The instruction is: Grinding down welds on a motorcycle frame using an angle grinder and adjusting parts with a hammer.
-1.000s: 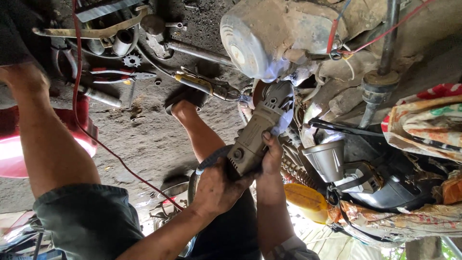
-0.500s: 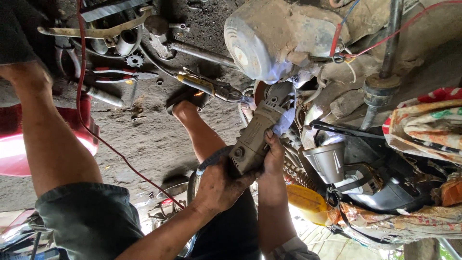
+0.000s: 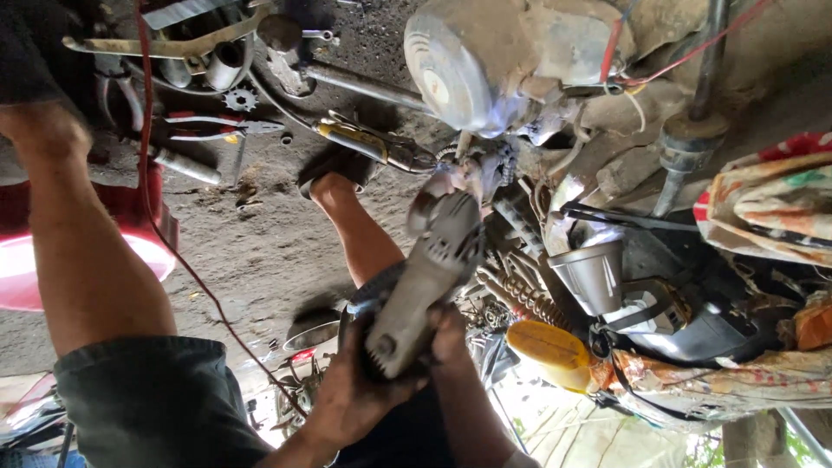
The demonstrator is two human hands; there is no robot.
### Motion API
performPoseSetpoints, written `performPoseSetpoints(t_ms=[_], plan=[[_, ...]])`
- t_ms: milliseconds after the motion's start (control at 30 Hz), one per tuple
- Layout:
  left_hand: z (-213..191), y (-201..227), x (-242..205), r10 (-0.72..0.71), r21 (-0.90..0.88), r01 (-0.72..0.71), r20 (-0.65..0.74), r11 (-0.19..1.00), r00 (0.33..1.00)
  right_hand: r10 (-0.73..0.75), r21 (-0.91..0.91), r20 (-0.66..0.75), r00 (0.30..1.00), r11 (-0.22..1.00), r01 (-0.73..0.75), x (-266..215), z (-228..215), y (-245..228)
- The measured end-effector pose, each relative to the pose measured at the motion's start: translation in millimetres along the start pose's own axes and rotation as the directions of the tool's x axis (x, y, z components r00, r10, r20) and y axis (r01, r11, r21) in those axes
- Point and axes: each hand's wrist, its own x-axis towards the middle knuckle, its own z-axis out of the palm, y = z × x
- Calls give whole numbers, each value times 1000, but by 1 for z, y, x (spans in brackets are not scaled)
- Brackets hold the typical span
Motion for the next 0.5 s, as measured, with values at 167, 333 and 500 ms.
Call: performPoseSetpoints(t_ms=[167,333,500], plan=[[15,-83,19,203,-532,-387,-372,753,906,90,-293,-20,996,952,-92,46,51,14],[-72,-110,60,40,-993,-58,-63,-107,997,-121,-134,-220,968,987,93,105,81,-37],[-119,-24,42,388,-82,-853,-865,516,317,-303,466,-273,913,788,401,161,81,-104]])
